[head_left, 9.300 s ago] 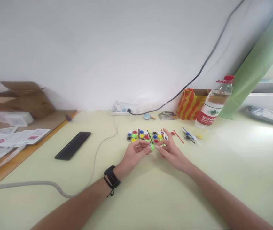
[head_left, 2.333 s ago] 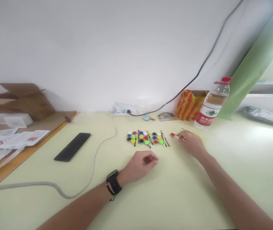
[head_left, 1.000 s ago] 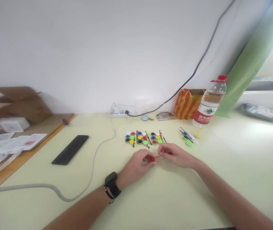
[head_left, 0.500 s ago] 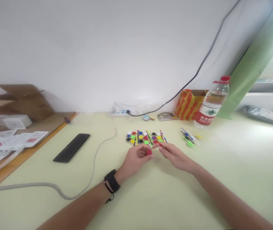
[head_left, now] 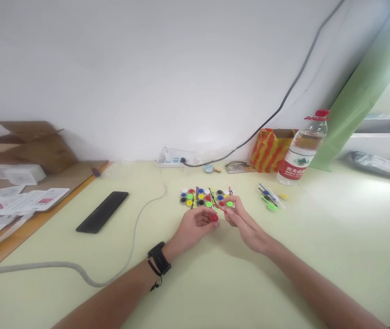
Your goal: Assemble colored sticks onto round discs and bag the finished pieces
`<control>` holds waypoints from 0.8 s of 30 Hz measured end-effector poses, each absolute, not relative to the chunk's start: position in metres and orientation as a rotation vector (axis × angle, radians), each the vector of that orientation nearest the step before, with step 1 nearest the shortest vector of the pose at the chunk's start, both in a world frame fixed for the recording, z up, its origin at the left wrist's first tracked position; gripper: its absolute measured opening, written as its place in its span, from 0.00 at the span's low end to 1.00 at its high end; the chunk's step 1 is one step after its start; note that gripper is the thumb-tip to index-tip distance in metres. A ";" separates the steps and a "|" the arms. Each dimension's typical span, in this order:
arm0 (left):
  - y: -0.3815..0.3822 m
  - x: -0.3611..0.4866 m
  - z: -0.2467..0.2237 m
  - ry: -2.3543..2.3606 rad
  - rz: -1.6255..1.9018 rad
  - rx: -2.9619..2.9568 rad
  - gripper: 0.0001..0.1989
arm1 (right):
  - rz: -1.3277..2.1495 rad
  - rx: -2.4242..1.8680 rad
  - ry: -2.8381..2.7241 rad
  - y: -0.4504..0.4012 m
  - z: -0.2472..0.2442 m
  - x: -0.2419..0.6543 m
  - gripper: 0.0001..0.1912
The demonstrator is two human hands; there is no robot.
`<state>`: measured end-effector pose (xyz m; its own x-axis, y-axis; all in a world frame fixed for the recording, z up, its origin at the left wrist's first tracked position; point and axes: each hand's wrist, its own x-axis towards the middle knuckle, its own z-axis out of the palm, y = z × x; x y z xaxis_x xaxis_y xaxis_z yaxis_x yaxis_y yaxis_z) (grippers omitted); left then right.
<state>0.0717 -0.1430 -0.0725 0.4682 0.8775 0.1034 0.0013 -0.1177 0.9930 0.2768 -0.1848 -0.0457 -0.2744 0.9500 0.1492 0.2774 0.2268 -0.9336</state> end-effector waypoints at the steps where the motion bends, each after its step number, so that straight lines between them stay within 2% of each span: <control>1: -0.143 0.072 -0.072 0.803 0.898 1.506 0.16 | 1.059 -1.142 -1.717 -0.185 -0.046 0.276 0.15; 6: -0.143 0.073 -0.071 0.801 0.876 1.525 0.15 | 0.861 -1.164 -1.937 -0.181 -0.051 0.278 0.11; 14: -0.145 0.074 -0.068 0.810 0.917 1.580 0.13 | 0.804 -1.138 -2.113 -0.181 -0.058 0.276 0.09; 24: -0.148 0.074 -0.069 0.796 0.926 1.613 0.12 | 0.713 -1.100 -2.116 -0.176 -0.063 0.279 0.19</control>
